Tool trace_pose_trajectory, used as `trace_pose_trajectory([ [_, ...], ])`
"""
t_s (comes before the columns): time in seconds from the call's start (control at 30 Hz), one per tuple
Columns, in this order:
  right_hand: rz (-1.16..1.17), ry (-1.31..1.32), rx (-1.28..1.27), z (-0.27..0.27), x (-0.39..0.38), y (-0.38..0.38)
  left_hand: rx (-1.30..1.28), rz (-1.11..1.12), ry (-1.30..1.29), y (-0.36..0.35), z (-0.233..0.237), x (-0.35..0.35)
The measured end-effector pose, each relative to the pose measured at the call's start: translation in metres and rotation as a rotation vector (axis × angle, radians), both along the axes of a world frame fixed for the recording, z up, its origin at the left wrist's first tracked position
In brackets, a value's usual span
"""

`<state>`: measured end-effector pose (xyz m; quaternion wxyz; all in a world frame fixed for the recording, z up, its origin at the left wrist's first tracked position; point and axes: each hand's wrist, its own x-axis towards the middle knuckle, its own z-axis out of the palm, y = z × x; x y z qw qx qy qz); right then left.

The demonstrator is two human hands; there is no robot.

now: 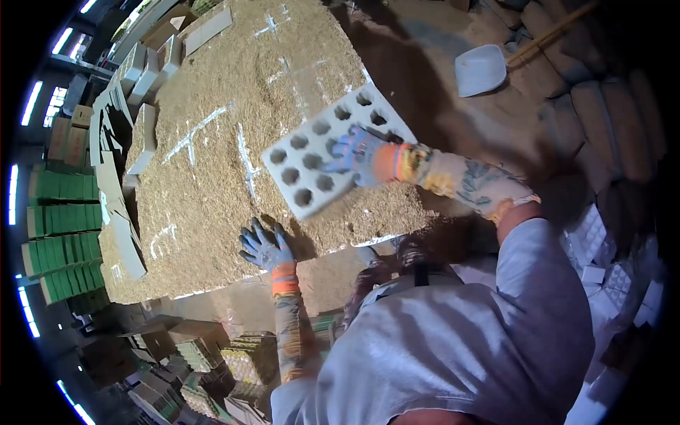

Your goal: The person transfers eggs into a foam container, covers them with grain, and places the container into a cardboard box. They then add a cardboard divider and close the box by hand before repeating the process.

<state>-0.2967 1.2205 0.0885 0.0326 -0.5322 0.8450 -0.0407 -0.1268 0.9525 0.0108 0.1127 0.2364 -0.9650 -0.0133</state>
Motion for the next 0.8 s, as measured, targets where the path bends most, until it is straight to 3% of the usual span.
trace_pose_trajectory([
  [0.1, 0.039, -0.090, 0.060, 0.012, 0.038, 0.027, 0.038, -0.111, -0.192, 0.017, 0.012, 0.015],
  [0.13, 0.052, -0.054, -0.007, 0.010, 0.054, 0.043, 0.012, -0.177, -0.138, 0.023, -0.003, 0.021],
  [0.3, -0.203, -0.099, 0.161, 0.039, 0.137, 0.121, 0.174, -0.520, -0.190, 0.095, 0.025, 0.035],
  [0.37, -0.371, -0.054, 0.244, 0.045, 0.168, 0.152, 0.267, -0.814, -0.228, 0.116, 0.031, 0.045],
  [0.4, -0.467, -0.042, 0.292, 0.047, 0.177, 0.164, 0.264, -0.804, -0.213, 0.122, 0.033, 0.045],
  [0.47, -0.761, -0.032, 0.105, 0.049, 0.194, 0.173, 0.346, -1.268, -0.185, 0.124, 0.039, 0.029],
  [0.53, -0.898, 0.157, -0.117, 0.026, 0.203, 0.178, 0.319, -1.123, -0.092, 0.099, 0.024, -0.004],
  [0.57, -1.076, -0.009, -0.207, 0.011, 0.199, 0.177, 0.310, -0.994, -0.013, 0.081, 0.019, -0.021],
  [0.6, -1.273, -0.167, -0.118, 0.020, 0.194, 0.161, 0.240, -0.876, 0.008, 0.056, 0.023, -0.033],
  [0.63, -1.179, -0.213, -0.411, -0.029, 0.187, 0.185, 0.209, -0.801, 0.018, 0.028, 0.024, -0.043],
  [0.67, -1.142, -0.301, -0.552, -0.037, 0.183, 0.179, 0.146, -0.655, -0.017, -0.005, 0.023, -0.046],
  [0.73, -1.161, -0.263, -0.634, -0.060, 0.175, 0.174, 0.064, -0.440, -0.050, -0.071, 0.019, -0.032],
  [0.77, -1.259, -0.300, -0.618, -0.038, 0.168, 0.151, 0.010, -0.289, -0.054, -0.103, 0.017, -0.017],
  [0.8, -1.215, -0.213, -0.555, -0.035, 0.160, 0.141, -0.039, -0.152, -0.058, -0.131, 0.019, -0.002],
])
